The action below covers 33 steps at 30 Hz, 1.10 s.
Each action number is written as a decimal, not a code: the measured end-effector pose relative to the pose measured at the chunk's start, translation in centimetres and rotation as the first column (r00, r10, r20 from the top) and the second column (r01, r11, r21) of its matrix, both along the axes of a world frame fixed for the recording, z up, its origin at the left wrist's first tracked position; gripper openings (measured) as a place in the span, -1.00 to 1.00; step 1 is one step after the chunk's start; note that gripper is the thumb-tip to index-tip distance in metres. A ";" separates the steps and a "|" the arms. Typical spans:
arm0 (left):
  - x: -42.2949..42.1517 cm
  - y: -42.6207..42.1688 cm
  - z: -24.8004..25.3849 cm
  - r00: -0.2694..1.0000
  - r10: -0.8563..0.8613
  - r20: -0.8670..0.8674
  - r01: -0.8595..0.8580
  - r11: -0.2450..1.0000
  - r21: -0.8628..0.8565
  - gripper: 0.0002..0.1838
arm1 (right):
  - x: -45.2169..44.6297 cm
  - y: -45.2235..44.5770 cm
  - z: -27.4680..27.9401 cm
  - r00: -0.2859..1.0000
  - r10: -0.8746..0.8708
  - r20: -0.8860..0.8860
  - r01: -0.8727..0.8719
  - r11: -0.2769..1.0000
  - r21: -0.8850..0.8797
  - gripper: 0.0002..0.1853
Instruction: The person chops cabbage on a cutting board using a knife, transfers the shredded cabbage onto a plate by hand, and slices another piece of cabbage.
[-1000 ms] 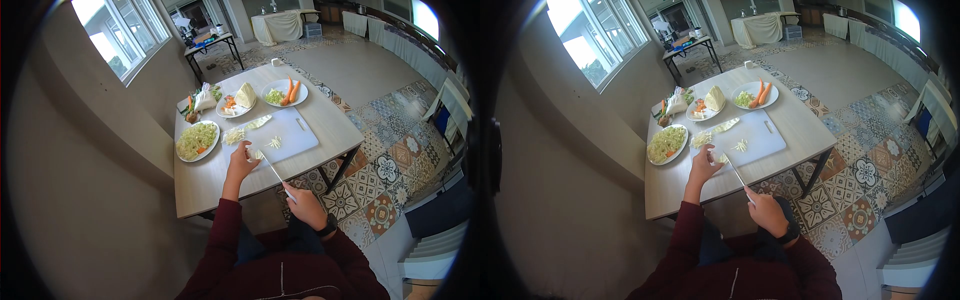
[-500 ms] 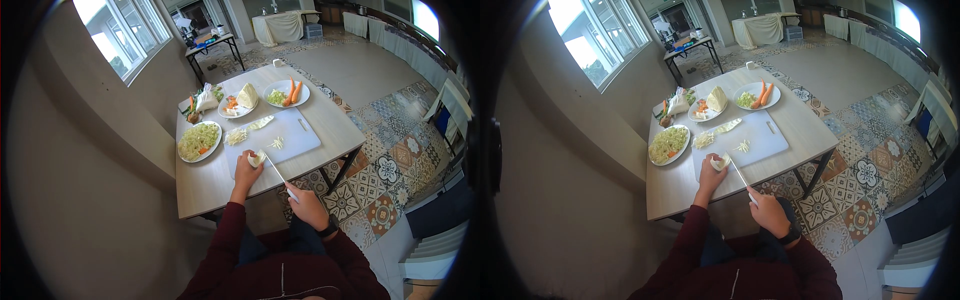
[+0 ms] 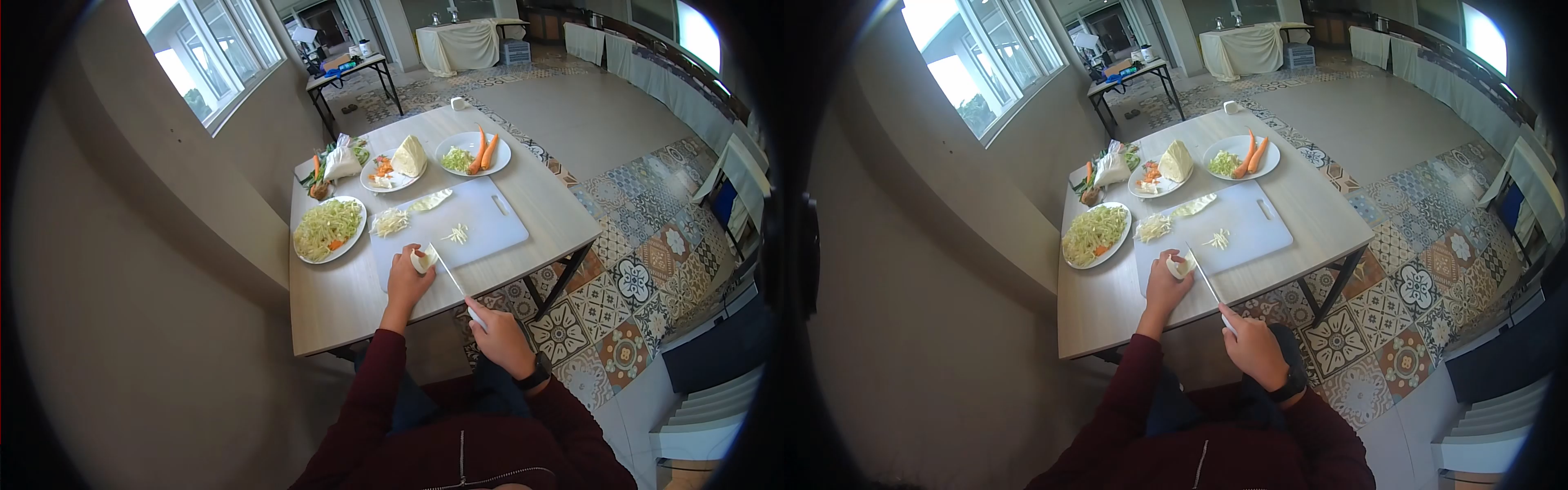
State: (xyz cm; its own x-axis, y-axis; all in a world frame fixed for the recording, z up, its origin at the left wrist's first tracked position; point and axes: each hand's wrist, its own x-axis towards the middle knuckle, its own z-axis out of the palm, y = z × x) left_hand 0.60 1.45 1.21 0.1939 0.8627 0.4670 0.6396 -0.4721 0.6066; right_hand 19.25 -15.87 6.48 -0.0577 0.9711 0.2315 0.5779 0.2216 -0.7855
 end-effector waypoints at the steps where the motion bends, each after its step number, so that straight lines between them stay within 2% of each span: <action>1: 0.1 0.1 0.1 1.000 0.013 -0.012 -0.013 1.000 -0.001 -0.56 | 0.0 0.0 0.0 1.000 0.000 0.002 0.000 1.000 -0.004 -0.52; 2: 0.2 0.3 0.1 0.999 0.026 -0.025 -0.026 1.000 -0.001 -0.55 | 0.0 0.0 0.1 1.000 0.001 0.004 -0.001 1.000 -0.008 -0.52; 5: -0.1 1.2 -0.1 0.996 -0.027 -0.082 0.030 0.999 0.041 -0.70 | -0.2 0.2 -0.3 1.000 0.004 0.001 -0.004 1.000 0.025 -0.52; 8: 0.2 1.5 -0.1 0.998 -0.012 -0.065 0.014 1.000 0.028 -0.77 | -0.3 0.2 -0.5 1.000 0.008 0.006 -0.008 0.999 0.031 -0.52; 12: 0.2 1.5 0.0 0.997 -0.027 -0.069 0.029 0.999 0.041 -0.75 | -0.5 0.4 -1.2 0.996 -0.016 0.090 0.010 0.998 0.061 -0.51; 15: 0.2 1.5 0.1 0.996 -0.032 -0.087 0.035 0.999 0.039 -0.75 | -0.7 0.1 0.1 0.989 -0.033 0.143 0.039 0.998 -0.039 -0.52; 18: 0.3 1.5 0.3 0.993 -0.028 -0.111 0.030 0.999 0.017 -0.75 | -0.5 0.5 -1.4 0.985 -0.025 0.169 0.014 0.998 0.061 -0.50; 24: 0.5 1.3 0.8 0.995 -0.023 -0.098 0.019 0.999 -0.038 -0.75 | -0.3 0.8 -1.2 0.996 0.018 0.082 -0.021 0.999 0.031 -0.51; 33: 0.5 1.3 0.7 0.997 -0.023 -0.077 0.017 0.996 -0.086 -0.71 | -0.1 -1.0 1.0 0.993 0.048 0.105 -0.041 0.996 -0.075 -0.52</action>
